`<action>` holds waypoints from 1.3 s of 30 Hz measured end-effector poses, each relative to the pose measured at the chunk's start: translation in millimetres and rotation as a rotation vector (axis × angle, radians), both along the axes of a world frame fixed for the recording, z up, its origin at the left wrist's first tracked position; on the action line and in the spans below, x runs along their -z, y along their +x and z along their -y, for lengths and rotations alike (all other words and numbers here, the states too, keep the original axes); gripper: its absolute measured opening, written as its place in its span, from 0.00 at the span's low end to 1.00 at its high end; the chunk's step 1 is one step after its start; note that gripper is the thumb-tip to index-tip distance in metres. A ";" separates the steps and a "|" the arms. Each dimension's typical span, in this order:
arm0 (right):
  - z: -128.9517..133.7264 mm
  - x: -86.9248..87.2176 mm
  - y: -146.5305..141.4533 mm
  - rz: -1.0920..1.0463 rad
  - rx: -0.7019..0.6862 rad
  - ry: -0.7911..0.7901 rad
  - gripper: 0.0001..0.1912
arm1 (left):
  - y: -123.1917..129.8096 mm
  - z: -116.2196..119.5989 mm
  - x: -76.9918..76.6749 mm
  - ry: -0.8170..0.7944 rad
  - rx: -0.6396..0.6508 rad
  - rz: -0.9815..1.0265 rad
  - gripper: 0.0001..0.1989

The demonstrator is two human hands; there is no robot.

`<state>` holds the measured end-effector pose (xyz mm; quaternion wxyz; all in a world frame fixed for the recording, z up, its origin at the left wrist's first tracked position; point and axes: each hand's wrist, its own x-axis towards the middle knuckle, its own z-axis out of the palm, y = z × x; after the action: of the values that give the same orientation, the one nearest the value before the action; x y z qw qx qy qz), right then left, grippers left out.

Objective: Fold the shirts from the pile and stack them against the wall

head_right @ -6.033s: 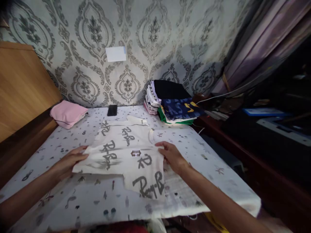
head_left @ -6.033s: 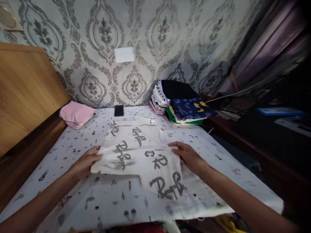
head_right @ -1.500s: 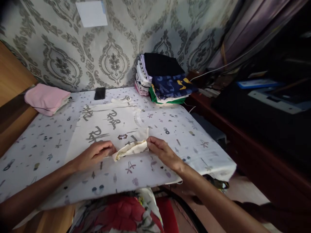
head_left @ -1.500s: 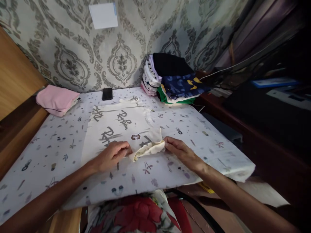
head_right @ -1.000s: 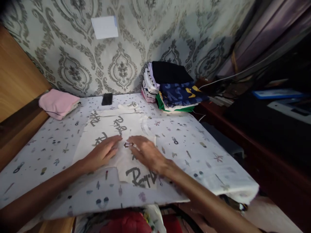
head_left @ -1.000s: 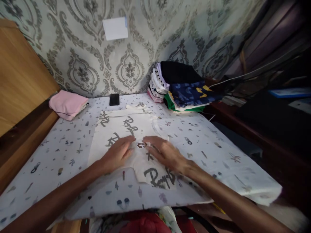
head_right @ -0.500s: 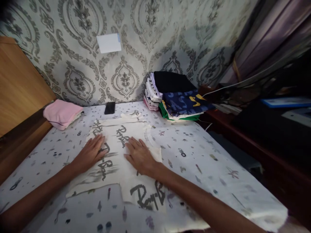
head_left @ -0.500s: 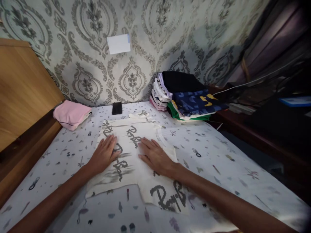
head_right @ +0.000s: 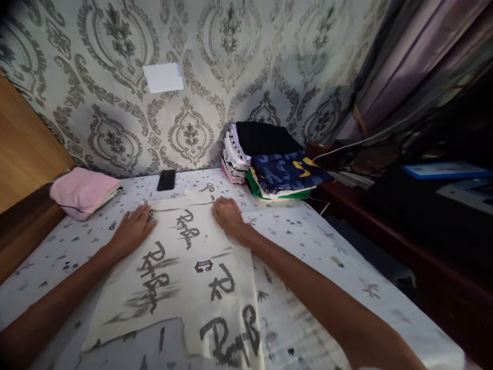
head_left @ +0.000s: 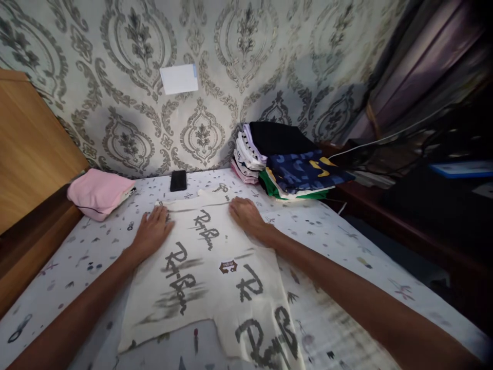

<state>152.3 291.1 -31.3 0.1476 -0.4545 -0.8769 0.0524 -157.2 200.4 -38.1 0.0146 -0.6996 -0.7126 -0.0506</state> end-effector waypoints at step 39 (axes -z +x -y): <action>-88.0 -44.7 -7.0 -0.822 0.170 -0.476 0.11 | -35.8 -35.9 -31.6 0.356 0.088 0.187 0.15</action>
<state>145.3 379.1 13.4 0.3778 -0.4873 -0.6692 0.4147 -193.0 236.3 -6.5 0.0695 -0.7086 -0.6596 -0.2409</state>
